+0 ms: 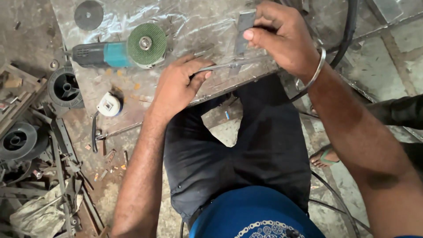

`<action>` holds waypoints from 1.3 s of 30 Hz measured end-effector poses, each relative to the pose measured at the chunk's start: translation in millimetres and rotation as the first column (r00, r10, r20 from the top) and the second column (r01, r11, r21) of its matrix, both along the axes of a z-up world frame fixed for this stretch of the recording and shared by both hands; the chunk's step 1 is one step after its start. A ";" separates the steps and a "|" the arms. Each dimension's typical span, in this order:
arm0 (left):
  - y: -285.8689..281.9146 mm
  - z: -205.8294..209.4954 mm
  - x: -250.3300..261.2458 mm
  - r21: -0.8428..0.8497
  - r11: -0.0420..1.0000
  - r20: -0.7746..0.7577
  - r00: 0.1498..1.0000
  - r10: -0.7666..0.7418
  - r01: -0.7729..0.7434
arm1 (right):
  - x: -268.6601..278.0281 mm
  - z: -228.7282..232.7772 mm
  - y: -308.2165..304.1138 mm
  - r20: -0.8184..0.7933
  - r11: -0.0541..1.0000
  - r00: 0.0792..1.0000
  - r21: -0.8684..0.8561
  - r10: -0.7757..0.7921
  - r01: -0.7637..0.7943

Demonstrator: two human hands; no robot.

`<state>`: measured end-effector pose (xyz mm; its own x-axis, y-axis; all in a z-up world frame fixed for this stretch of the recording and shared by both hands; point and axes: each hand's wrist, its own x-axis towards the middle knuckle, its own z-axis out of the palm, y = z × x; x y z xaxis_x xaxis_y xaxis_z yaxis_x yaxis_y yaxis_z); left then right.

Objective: The person aligns two metal bars into a cross shape on a workbench. They use a welding torch to tack the intersection, creating bright sparks. The person then flips the metal piece and continues welding the joint from the other side.

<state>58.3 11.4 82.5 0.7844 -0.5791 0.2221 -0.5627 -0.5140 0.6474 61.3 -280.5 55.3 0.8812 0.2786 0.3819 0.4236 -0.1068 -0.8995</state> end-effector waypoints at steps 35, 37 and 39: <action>0.0 -9.1 7.1 -0.012 0.998 0.014 0.998 0.060 -0.060 | 3.8 7.1 13.2 0.253 0.935 0.966 -0.328 -0.048 0.132; -3.8 -6.2 6.5 0.019 0.997 0.040 0.997 0.070 -0.071 | 2.5 9.9 16.0 0.237 0.934 0.970 -0.332 -0.054 0.134; -7.9 -5.0 6.1 0.050 0.995 0.065 0.995 0.081 -0.084 | 0.8 12.6 18.2 0.221 0.932 0.973 -0.336 -0.061 0.134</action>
